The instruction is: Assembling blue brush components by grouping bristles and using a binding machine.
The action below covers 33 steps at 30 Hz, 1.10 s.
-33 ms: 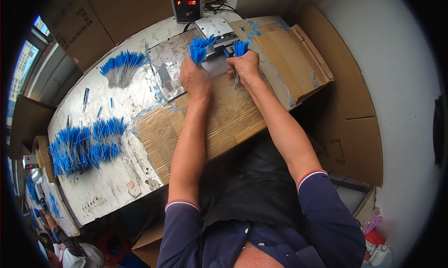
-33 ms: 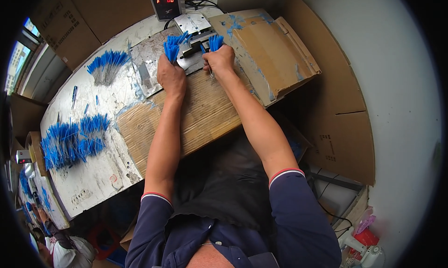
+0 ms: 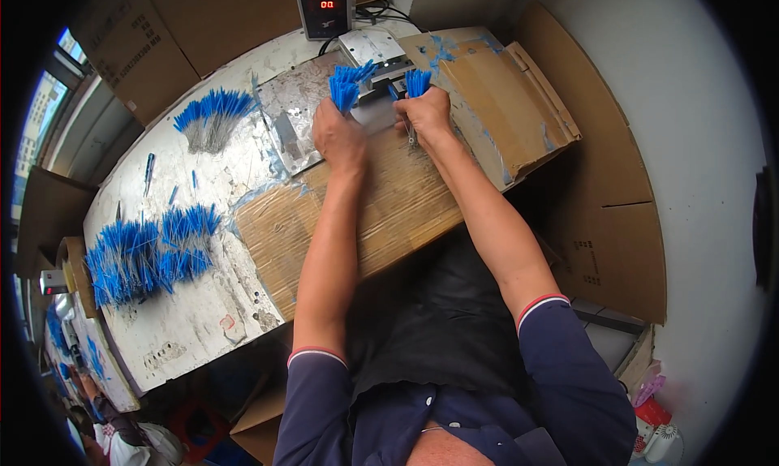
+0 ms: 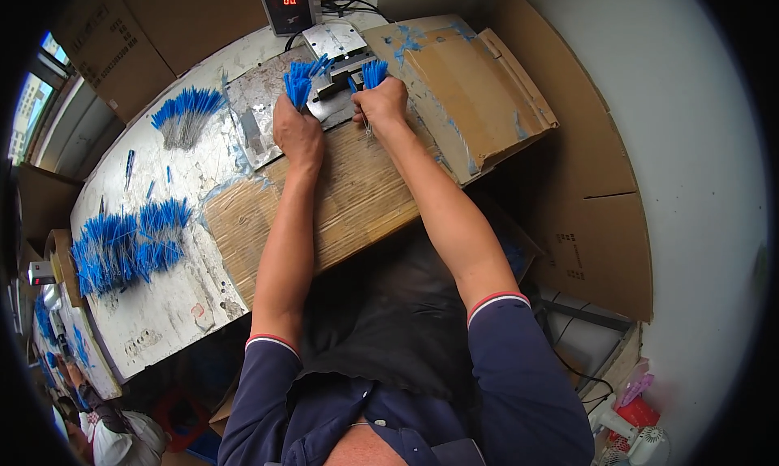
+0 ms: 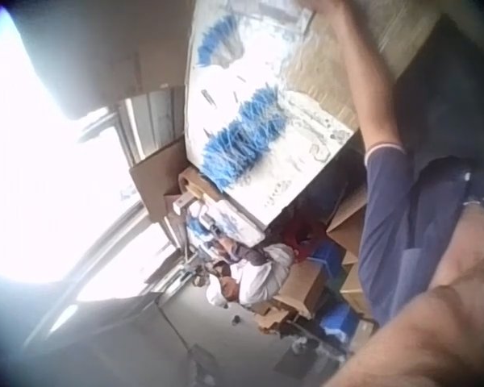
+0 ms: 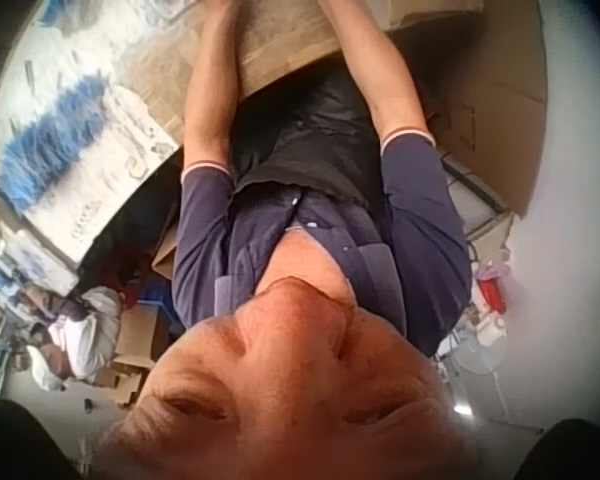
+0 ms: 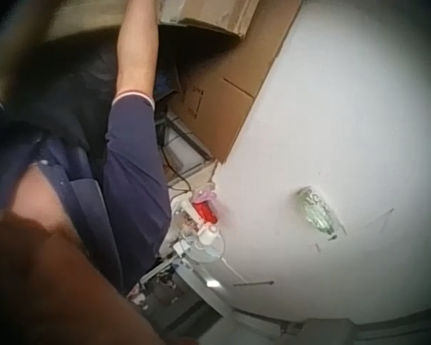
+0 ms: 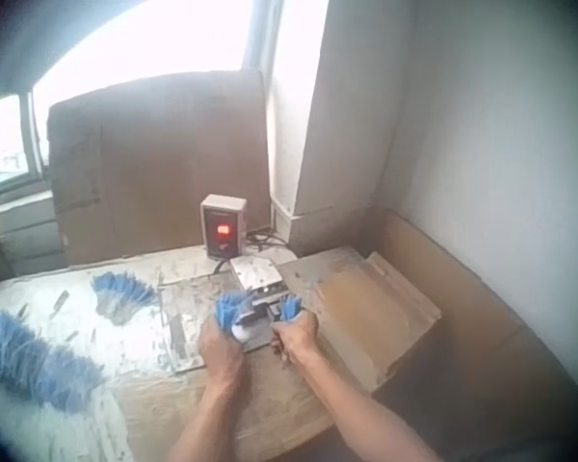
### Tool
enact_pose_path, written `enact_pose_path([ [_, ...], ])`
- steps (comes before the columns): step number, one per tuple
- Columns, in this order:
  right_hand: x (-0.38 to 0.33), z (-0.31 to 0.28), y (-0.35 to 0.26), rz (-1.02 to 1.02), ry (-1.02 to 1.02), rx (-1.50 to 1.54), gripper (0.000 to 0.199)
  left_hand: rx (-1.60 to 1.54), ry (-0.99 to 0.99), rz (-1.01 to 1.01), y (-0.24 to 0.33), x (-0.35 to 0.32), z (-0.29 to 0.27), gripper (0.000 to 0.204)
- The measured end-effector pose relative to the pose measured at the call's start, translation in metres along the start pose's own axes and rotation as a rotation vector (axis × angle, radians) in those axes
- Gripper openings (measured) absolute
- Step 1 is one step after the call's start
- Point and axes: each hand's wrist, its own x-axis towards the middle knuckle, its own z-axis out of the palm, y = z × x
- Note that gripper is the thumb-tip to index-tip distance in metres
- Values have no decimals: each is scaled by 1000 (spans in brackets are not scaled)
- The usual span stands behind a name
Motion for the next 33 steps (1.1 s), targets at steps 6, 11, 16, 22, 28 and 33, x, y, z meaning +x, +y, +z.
enact_pose_path([
  [6,-3,3,3,-16,37,-1,13,-31,57,134,0,-1,-3,10],
  [11,-11,-6,9,-102,-44,288,12,39,-166,79,1,-3,-2,16],
  [16,-13,-11,31,-141,-3,415,10,61,-200,68,10,-6,-1,11],
  [22,-31,-9,33,-286,74,365,10,93,-251,83,5,-6,-4,14],
  [28,-29,-21,33,-294,56,270,10,193,-291,164,18,-11,0,12],
  [33,-32,-28,26,-147,-56,184,14,156,-195,135,10,-11,-4,13],
])
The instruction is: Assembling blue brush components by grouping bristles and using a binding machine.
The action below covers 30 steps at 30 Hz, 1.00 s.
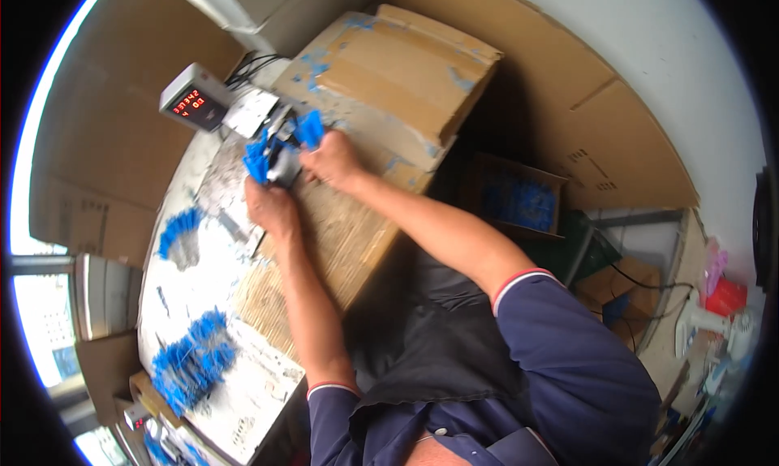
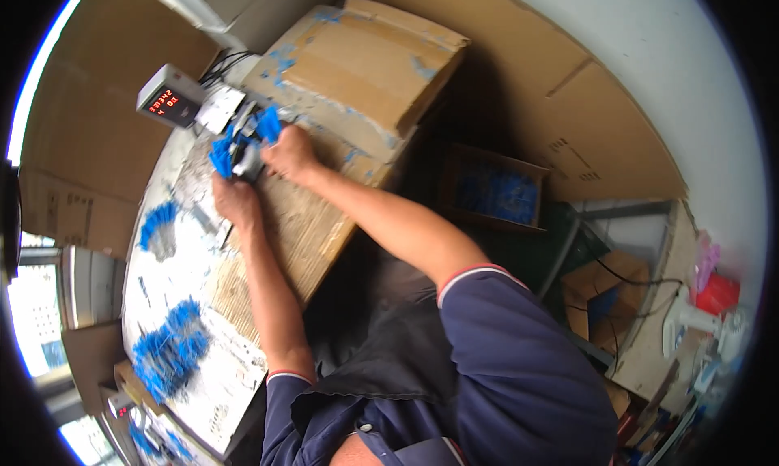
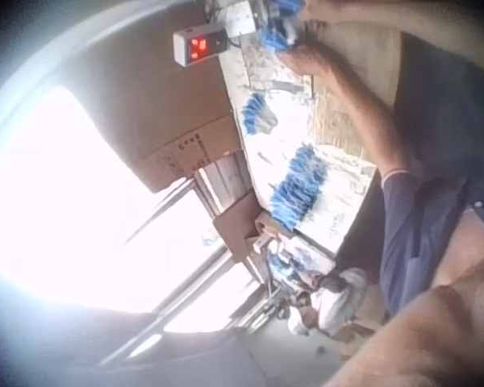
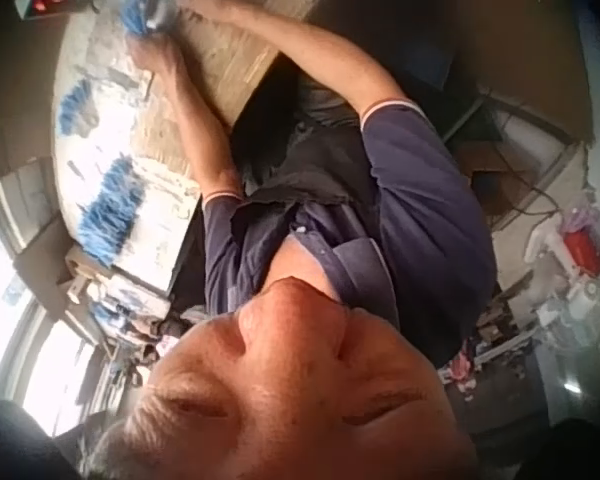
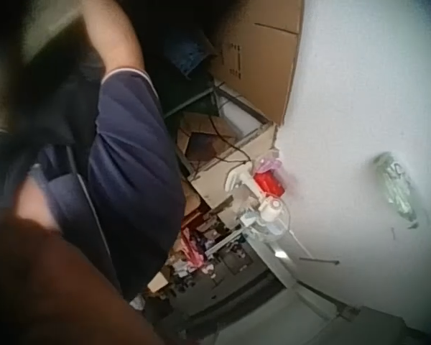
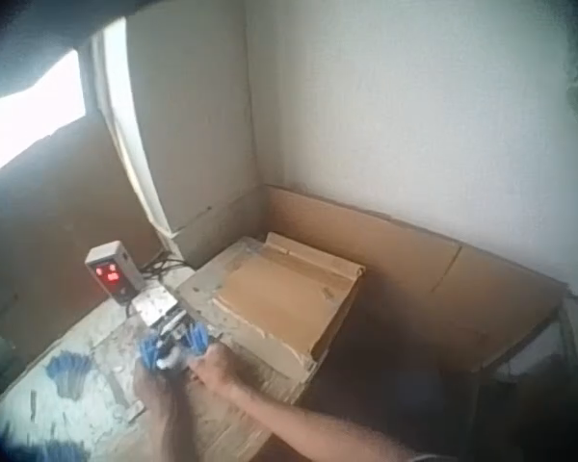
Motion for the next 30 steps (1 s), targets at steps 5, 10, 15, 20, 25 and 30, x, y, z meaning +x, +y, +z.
enact_pose_path([
  [5,10,5,-9,9,114,-56,11,-210,119,-149,-5,2,-2,10],
  [10,20,21,-12,22,167,-180,9,-284,138,-196,-11,5,-6,8],
  [15,30,21,-7,63,159,-261,5,-293,121,-205,-2,5,-6,8],
  [20,31,25,-5,75,167,-253,7,-213,155,-170,-7,8,-3,10],
  [25,28,21,1,160,153,105,11,-144,83,-59,-9,3,5,10],
  [30,20,6,1,145,54,332,10,-173,3,-45,0,3,-1,14],
])
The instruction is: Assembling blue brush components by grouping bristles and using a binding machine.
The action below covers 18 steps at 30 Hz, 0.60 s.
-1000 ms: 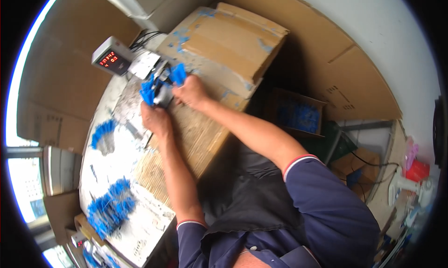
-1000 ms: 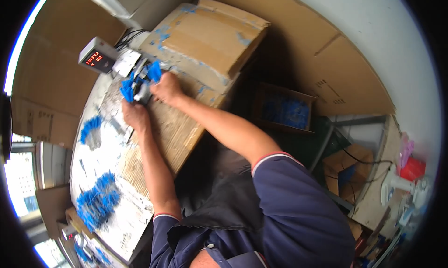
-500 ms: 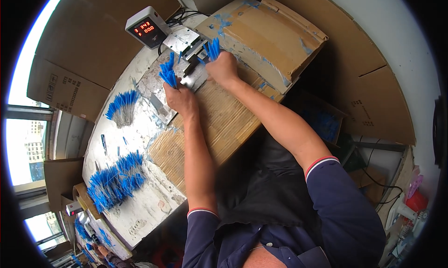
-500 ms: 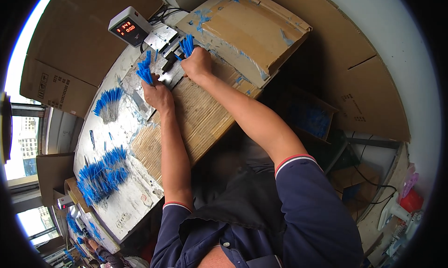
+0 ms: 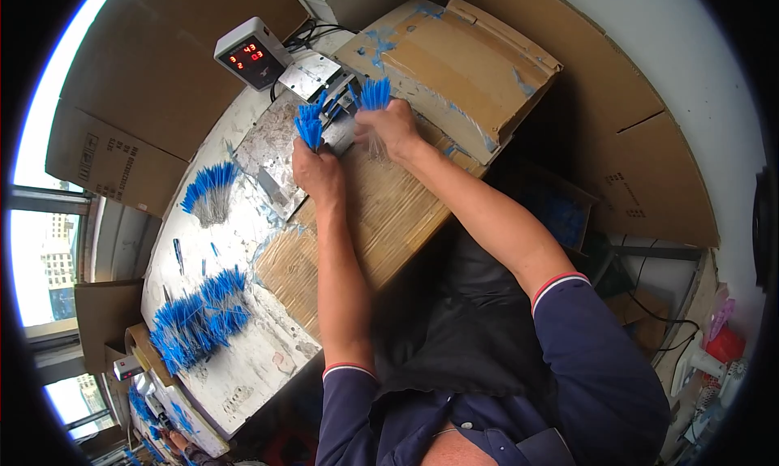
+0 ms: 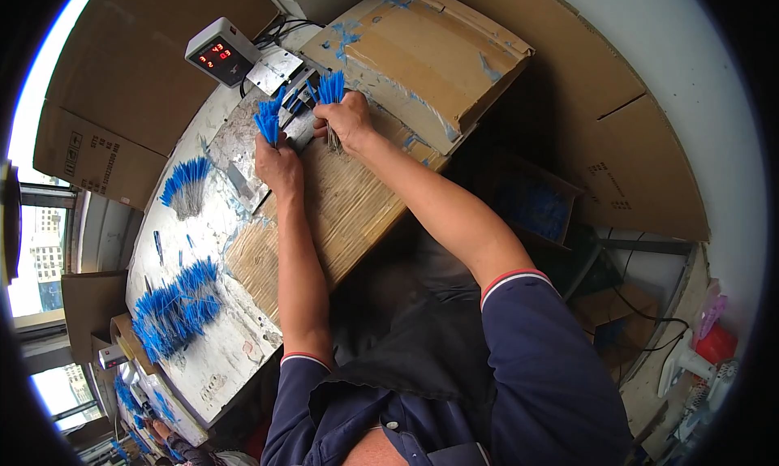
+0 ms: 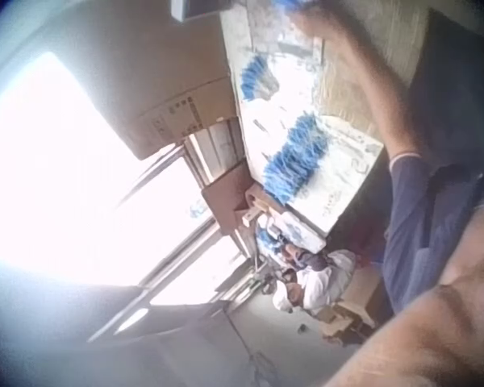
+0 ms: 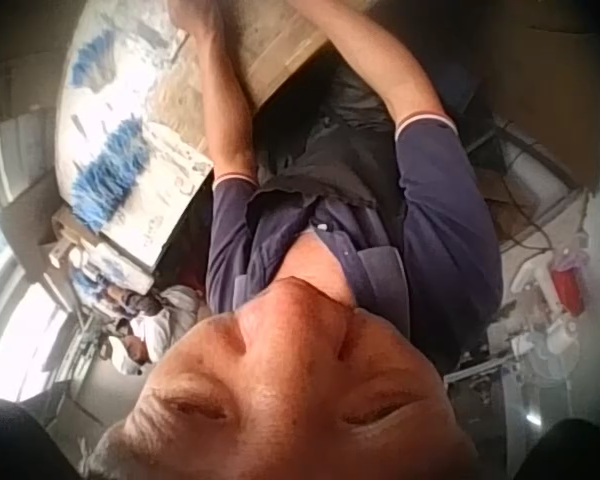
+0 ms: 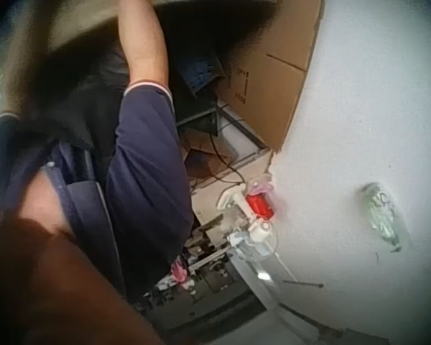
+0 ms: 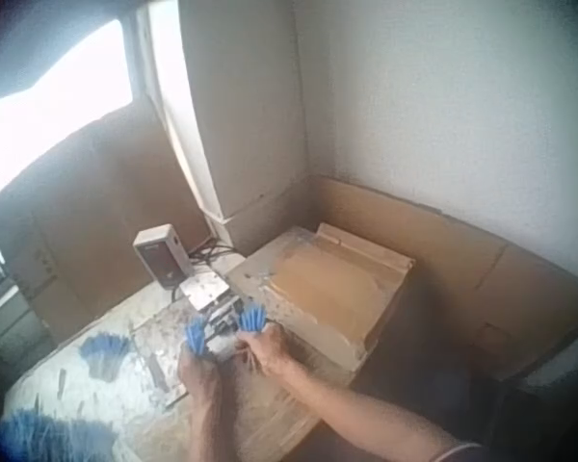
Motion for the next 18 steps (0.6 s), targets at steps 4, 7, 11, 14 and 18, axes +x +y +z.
enact_pose_path([
  [4,-8,6,-7,-19,40,64,7,49,-34,-19,5,0,-3,14],
  [7,-7,7,-6,-22,67,-9,7,68,-41,7,6,1,-1,13],
  [11,-4,-5,-6,35,-15,-203,12,99,-39,55,4,1,0,12],
  [14,-4,-4,-10,75,-61,-304,10,127,-8,157,0,2,1,11],
  [18,-2,7,-15,41,10,-403,10,166,-27,100,4,1,2,10],
])
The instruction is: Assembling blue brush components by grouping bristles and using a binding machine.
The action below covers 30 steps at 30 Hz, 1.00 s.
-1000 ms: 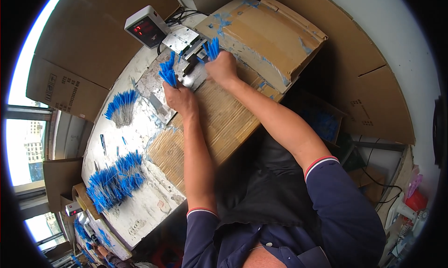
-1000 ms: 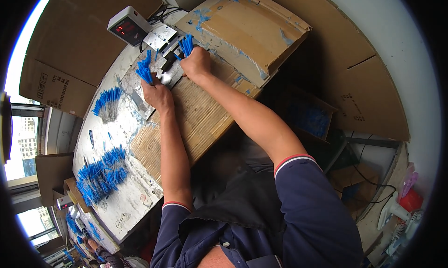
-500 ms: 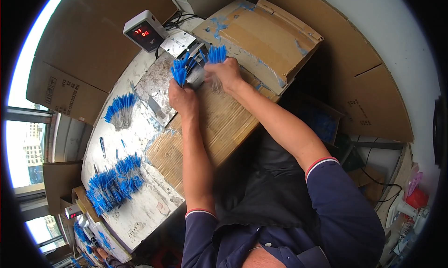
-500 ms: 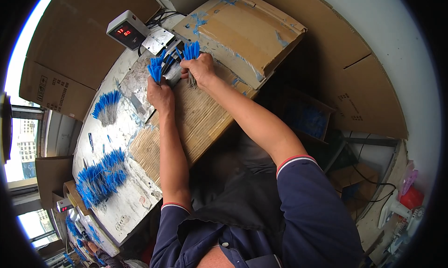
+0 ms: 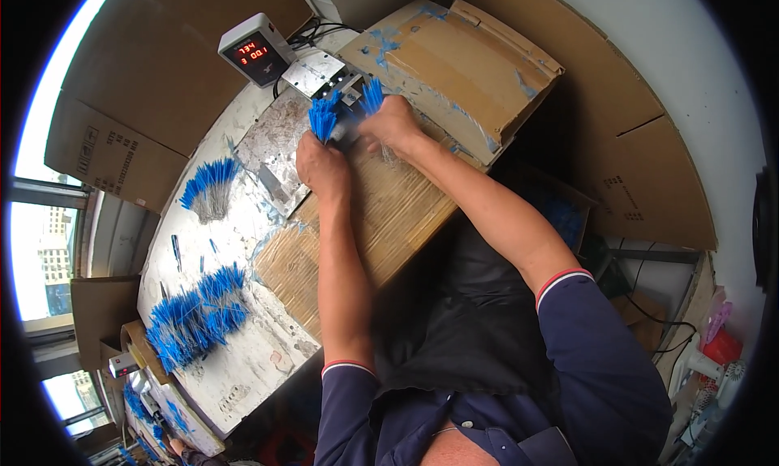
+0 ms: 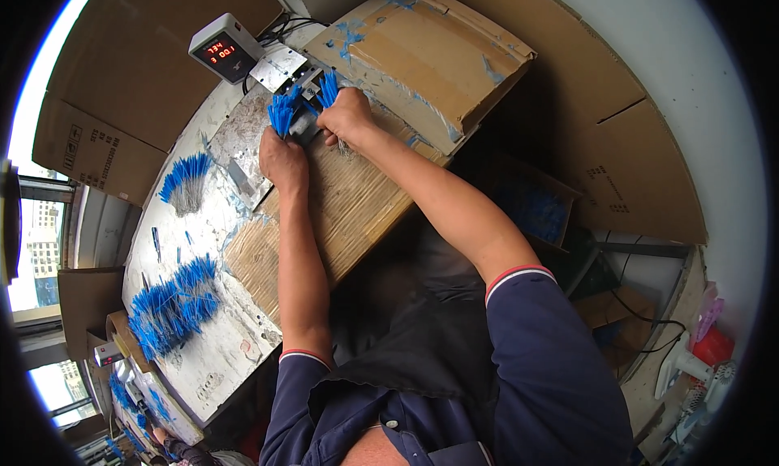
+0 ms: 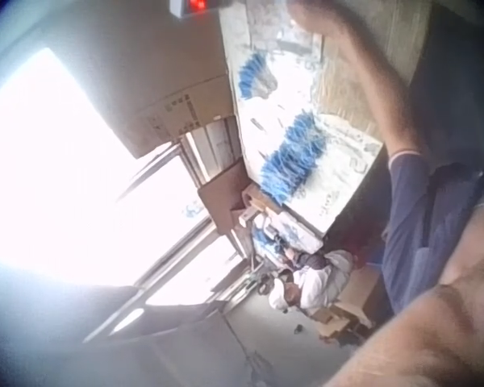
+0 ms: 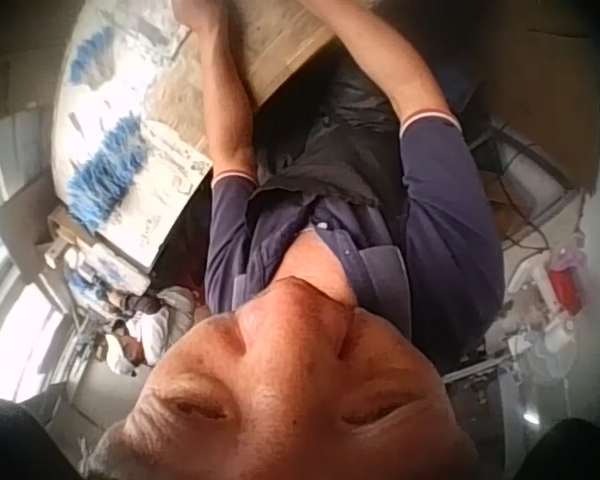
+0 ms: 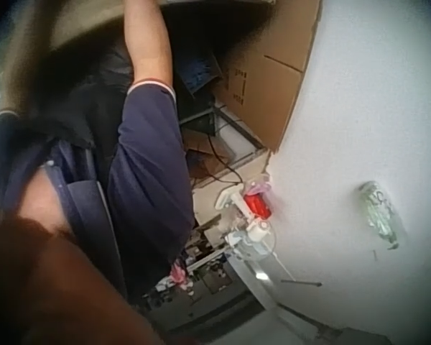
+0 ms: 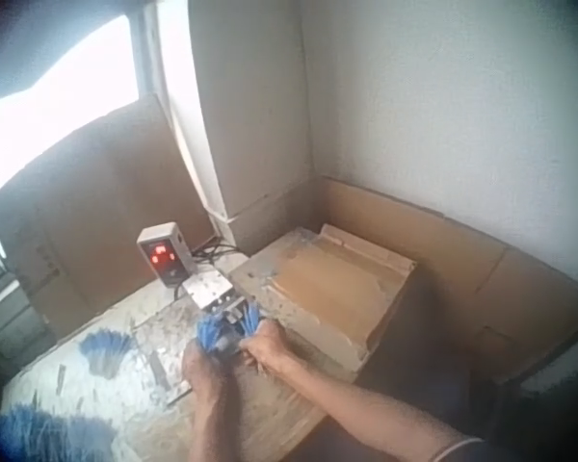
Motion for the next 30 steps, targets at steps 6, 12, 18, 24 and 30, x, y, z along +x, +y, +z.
enact_pose_path([
  [6,12,6,-6,-41,56,-197,10,-52,108,-153,0,1,-4,9],
  [12,14,13,-8,-16,94,-258,12,-164,183,-207,-7,2,-3,20],
  [18,8,14,-4,1,74,-85,13,-169,164,-121,-10,2,1,15],
  [24,8,-6,12,37,-82,341,12,-134,4,-147,-2,1,-2,14],
  [30,1,-11,13,-11,-156,369,31,-130,6,-101,-2,2,-3,11],
])
